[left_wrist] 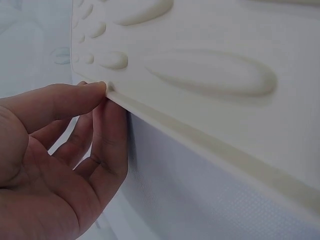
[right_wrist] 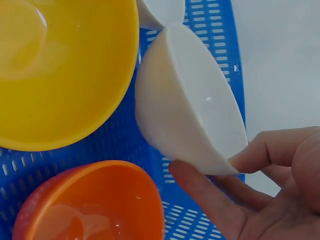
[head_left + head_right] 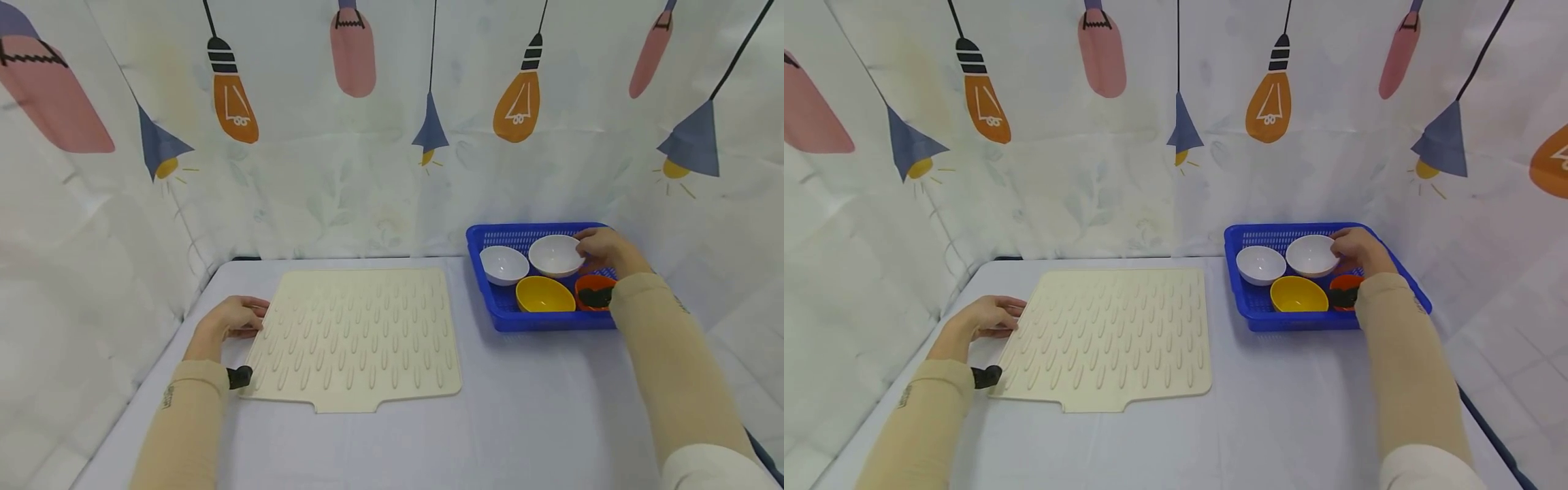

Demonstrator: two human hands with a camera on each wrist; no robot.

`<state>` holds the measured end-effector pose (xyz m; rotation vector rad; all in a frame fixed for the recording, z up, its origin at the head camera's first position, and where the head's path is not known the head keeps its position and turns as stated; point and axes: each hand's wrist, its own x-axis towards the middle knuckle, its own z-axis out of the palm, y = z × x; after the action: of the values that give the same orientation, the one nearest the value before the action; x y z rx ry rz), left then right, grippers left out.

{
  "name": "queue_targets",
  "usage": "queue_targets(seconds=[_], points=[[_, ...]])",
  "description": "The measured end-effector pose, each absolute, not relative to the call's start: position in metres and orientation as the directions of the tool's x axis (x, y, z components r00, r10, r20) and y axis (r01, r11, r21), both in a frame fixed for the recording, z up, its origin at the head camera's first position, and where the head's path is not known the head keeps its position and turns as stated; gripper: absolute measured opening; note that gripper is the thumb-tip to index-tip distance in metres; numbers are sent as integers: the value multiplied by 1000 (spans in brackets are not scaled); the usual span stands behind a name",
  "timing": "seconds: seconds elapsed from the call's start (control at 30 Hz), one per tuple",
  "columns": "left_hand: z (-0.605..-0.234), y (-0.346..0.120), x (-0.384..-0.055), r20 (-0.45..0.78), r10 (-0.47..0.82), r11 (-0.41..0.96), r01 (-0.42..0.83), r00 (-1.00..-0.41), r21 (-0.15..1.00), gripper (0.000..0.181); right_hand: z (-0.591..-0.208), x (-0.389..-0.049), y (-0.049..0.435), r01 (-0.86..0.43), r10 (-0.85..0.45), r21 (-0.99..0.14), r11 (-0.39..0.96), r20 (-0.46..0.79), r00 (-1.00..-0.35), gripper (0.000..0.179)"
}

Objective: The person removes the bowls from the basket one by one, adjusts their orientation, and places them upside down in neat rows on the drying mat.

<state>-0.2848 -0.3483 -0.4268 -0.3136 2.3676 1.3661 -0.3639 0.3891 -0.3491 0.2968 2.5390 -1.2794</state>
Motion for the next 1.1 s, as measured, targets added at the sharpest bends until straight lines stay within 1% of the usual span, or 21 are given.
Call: queue_targets(seconds=[0.1, 0.27, 0.53, 0.83, 1.1], points=[[-427, -349, -284, -436, 7, 502, -374, -900, 780, 69, -345, -363, 388, 303, 52, -755, 581, -337, -940, 66], [-427, -350, -284, -439, 15, 498, -374, -898, 782, 69, -341, -362, 385, 308, 25, -793, 526, -347, -938, 70], [-427, -351, -283, -437, 11, 492, -376, -899, 786, 69, -334, -364, 380, 245, -72, -832, 498, -322, -944, 68], [-426, -349, -282, -429, 14, 508, -363, -903, 781, 68, -327, -357, 366, 207, -125, -858, 470, -297, -947, 69], [-425, -347, -281, -425, 8, 515, -361, -905, 778, 68, -318, -347, 345, 149, -179, -875, 461, -256, -950, 65]])
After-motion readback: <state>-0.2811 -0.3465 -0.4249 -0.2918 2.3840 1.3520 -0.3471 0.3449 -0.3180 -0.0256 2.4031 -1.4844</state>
